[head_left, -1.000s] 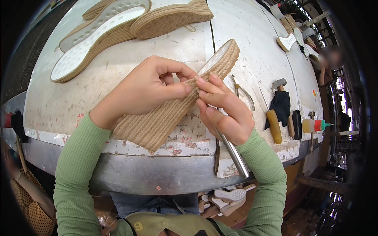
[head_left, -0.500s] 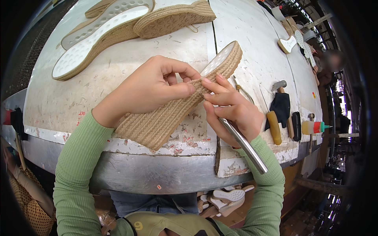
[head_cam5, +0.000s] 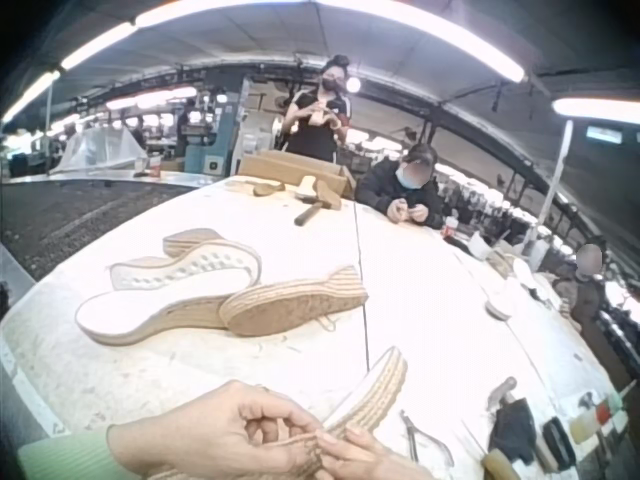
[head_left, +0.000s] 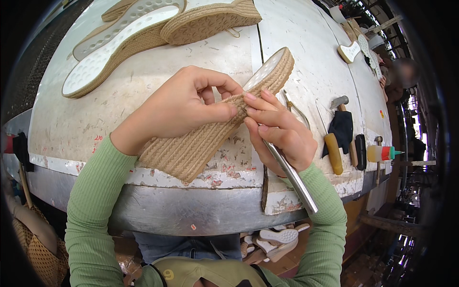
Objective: The person uses a metal awl to stitch the woven sole of a shoe. They repeatedly pierce the sole and pull the thread through to secure the layers. The person handles multiple shoe soles on the workbench during the process.
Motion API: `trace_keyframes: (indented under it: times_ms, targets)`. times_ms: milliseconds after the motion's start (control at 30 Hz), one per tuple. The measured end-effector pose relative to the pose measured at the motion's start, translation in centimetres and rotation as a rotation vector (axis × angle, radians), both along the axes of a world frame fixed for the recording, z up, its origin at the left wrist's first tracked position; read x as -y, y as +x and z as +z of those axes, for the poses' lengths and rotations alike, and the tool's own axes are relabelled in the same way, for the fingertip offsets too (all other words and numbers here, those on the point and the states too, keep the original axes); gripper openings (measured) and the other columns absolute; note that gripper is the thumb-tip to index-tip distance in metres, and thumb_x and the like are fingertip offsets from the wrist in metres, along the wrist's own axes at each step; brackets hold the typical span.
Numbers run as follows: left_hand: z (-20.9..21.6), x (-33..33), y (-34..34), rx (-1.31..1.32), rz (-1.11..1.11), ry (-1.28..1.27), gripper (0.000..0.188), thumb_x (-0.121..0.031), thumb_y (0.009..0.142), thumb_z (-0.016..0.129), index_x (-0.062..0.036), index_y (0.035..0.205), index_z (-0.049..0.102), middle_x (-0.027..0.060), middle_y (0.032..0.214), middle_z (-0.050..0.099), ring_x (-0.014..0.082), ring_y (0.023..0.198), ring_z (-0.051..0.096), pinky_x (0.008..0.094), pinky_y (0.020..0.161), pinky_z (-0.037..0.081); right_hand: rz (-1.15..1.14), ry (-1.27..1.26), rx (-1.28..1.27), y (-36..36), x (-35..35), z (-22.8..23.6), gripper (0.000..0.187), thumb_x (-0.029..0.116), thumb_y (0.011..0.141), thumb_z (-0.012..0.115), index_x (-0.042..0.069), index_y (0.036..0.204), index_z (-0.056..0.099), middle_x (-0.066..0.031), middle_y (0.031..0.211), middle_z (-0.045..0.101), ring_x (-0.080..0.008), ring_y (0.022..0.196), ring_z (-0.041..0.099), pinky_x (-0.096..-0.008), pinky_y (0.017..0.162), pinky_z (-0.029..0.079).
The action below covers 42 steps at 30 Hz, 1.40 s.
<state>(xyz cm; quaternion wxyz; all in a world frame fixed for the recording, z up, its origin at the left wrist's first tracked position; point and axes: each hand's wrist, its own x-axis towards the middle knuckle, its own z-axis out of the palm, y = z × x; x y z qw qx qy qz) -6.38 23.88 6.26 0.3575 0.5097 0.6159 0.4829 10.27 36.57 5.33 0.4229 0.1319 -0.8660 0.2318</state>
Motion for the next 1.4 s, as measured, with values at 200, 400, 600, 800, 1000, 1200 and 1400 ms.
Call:
trace_keyframes:
  times_ms: [200,400,600,800,1000,1200,1400]
  targets:
    - [0.3,-0.1,0.2,0.029,0.008,0.018,0.028,-0.016,0.08,0.067,0.0025,0.102,0.068,-0.0027,0.075,0.057,0.0007,0.053,0.042,0.0192,0.048,0.033,0.045,-0.075,0.1,0.7,-0.5,0.6,0.026,-0.013,0.079,0.066,0.004,0.085,0.047,-0.0178,0.089,0.067,-0.0342,0.102,0.066,-0.0514,0.097,0.048]
    - [0.4,-0.1,0.2,0.022,0.012,-0.005,0.027,-0.015,0.08,0.066,0.002,0.1,0.068,-0.0023,0.073,0.058,0.0006,0.053,0.043,0.0193,0.047,0.032,-0.005,-0.073,0.094,0.4,-0.2,0.9,0.023,-0.009,0.074,0.072,0.003,0.07,0.053,-0.0133,0.082,0.068,-0.0303,0.098,0.068,-0.0447,0.091,0.054]
    - [0.3,0.0,0.3,0.012,0.023,-0.001,0.027,-0.016,0.081,0.067,0.0011,0.101,0.069,-0.0022,0.073,0.058,0.0007,0.053,0.043,0.0193,0.048,0.032,-0.013,-0.067,0.062,0.2,0.0,0.6,0.022,-0.01,0.074,0.072,0.003,0.069,0.054,-0.0136,0.08,0.067,-0.0304,0.098,0.068,-0.0446,0.091,0.053]
    - [0.3,0.0,0.2,-0.019,0.007,0.032,0.029,-0.019,0.079,0.07,0.0003,0.099,0.069,-0.0033,0.074,0.057,0.0007,0.053,0.043,0.0192,0.048,0.033,-0.015,-0.211,-0.007,0.2,-0.1,0.4,0.024,-0.011,0.075,0.071,0.002,0.08,0.051,-0.0118,0.086,0.068,-0.0281,0.094,0.069,-0.0425,0.089,0.054]
    - [0.5,-0.1,0.3,0.027,0.002,-0.004,0.028,-0.019,0.078,0.071,0.0004,0.098,0.069,-0.0041,0.074,0.056,0.0004,0.052,0.042,0.0192,0.047,0.031,0.003,-0.184,0.174,0.6,-1.7,1.5,0.036,0.002,0.079,0.074,0.009,0.095,0.042,-0.0055,0.081,0.07,-0.0237,0.116,0.058,-0.0466,0.109,0.03]
    - [0.4,-0.1,0.2,0.033,0.007,-0.001,0.027,-0.018,0.078,0.07,0.0005,0.098,0.069,-0.004,0.074,0.056,0.0001,0.052,0.042,0.0192,0.047,0.031,0.073,-0.238,0.23,0.3,-2.3,1.2,0.039,-0.002,0.078,0.073,0.01,0.093,0.039,-0.0099,0.082,0.071,-0.0271,0.115,0.059,-0.0495,0.112,0.023]
    - [0.2,0.0,0.2,0.017,0.023,0.002,0.03,-0.02,0.076,0.072,0.0006,0.098,0.068,-0.0024,0.077,0.056,0.0015,0.055,0.043,0.0195,0.049,0.033,0.039,-0.255,0.22,0.1,-1.9,1.4,0.04,-0.004,0.078,0.073,0.01,0.093,0.038,-0.011,0.081,0.07,-0.0278,0.114,0.057,-0.0482,0.108,0.03]
